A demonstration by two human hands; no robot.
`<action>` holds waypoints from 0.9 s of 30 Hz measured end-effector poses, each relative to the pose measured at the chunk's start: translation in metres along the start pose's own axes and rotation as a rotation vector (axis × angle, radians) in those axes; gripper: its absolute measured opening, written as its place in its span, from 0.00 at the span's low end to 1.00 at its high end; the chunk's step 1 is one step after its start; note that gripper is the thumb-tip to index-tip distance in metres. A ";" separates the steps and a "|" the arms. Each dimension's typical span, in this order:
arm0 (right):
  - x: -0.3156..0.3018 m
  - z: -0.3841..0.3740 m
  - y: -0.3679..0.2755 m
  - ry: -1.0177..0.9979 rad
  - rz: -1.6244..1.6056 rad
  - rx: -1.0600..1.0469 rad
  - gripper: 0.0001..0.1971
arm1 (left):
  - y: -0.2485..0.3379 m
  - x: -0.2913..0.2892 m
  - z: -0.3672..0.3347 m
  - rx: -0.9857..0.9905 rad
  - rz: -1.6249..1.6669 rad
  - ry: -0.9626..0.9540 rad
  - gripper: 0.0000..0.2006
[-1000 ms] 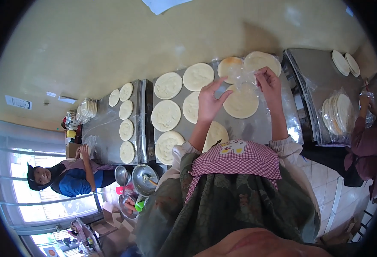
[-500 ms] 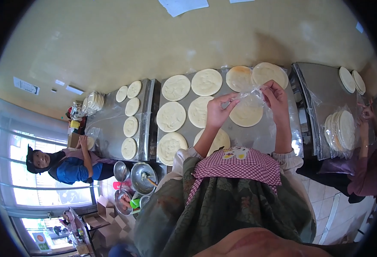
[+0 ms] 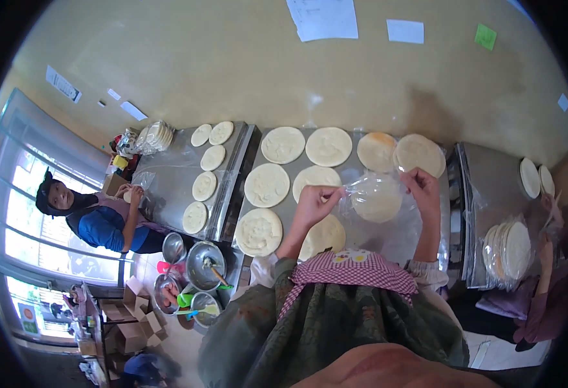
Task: The recorder is packaging pizza dough into plastic bags in a commercial kitchen environment.
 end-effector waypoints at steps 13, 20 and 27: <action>-0.007 0.000 0.002 -0.139 0.095 0.052 0.05 | -0.009 -0.007 0.028 0.014 0.232 -0.212 0.08; 0.008 -0.001 -0.002 -0.157 0.024 0.024 0.04 | -0.037 -0.018 0.035 -0.032 0.352 -0.150 0.13; 0.028 0.001 -0.003 -0.256 0.038 0.055 0.04 | -0.016 0.005 0.021 0.007 0.241 -0.044 0.28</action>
Point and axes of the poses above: each hand's wrist, its own z-axis away from the middle knuckle, its own x-axis out of the palm, y = z × x, the point moved 7 cm from there along -z, towards the middle knuckle, and after that the axes turned 4 degrees about -y, right-handed, at the moved point
